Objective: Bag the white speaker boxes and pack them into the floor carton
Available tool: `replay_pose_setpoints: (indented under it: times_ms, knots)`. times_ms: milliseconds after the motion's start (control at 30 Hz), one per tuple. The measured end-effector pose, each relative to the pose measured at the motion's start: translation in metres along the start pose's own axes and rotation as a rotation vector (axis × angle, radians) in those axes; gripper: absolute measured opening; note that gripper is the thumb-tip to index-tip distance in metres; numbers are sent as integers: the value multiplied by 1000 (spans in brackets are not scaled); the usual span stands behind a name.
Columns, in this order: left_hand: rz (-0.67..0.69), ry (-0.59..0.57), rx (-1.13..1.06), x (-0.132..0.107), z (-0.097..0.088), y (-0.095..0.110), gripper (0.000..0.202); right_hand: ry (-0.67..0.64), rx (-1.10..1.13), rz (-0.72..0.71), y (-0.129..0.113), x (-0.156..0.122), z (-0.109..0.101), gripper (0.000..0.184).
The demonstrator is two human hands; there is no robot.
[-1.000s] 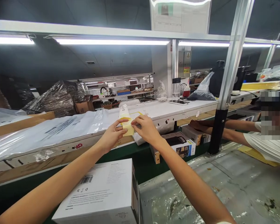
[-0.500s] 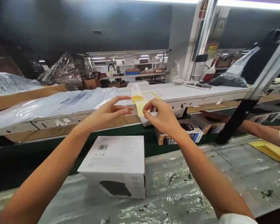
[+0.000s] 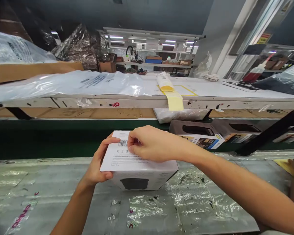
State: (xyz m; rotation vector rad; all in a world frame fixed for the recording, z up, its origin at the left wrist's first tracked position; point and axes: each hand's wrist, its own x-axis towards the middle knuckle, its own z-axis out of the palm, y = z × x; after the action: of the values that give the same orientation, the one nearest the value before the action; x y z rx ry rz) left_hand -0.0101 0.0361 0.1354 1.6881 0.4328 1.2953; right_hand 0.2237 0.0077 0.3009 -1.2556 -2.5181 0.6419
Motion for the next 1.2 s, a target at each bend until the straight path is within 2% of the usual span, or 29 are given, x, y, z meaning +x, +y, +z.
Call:
replay_pose_setpoints:
  times_ms: [267, 600, 667, 767, 833, 867, 933, 1000, 1033, 1067, 1100, 1133, 1200]
  knots:
    - [-17, -46, -17, -5, -5, 0, 90, -10, -83, 40, -3, 8, 1, 13]
    - [11, -22, -42, -5, -1, -8, 91, 10, -142, 54, -1, 7, 8, 11]
    - [-5, -50, -44, -6, -4, -4, 98, 22, -151, 58, 1, 6, 8, 4]
    - [-50, -153, -37, 0, -17, 19, 104, 45, -92, 77, 7, 8, 6, 19]
    - [15, -99, 44, 15, -35, 48, 88, 29, -39, 85, 14, 9, 3, 23]
    - [91, -1, 124, 27, -48, 64, 72, 16, -11, 80, 17, 10, 2, 19]
    - [267, 291, 372, 60, -82, 100, 41, 5, 46, 55, 24, 9, 3, 12]
    - [356, 583, 694, 97, -128, 134, 38, 25, 96, 38, 32, 7, 7, 18]
    - [323, 679, 869, 116, -155, 148, 41, 46, 112, 36, 35, 5, 10, 24]
    - [210, 723, 1057, 132, -181, 160, 42, 70, 123, 37, 39, 4, 13, 29]
    - [23, 742, 1261, 145, -207, 170, 41, 92, 135, 38, 41, 3, 15, 33]
    - [-183, 722, 1420, 154, -230, 176, 38, 105, 148, 42, 44, 2, 18, 36]
    - [-433, 678, 1544, 163, -264, 181, 29, 100, 166, 66, 47, 0, 21, 40]
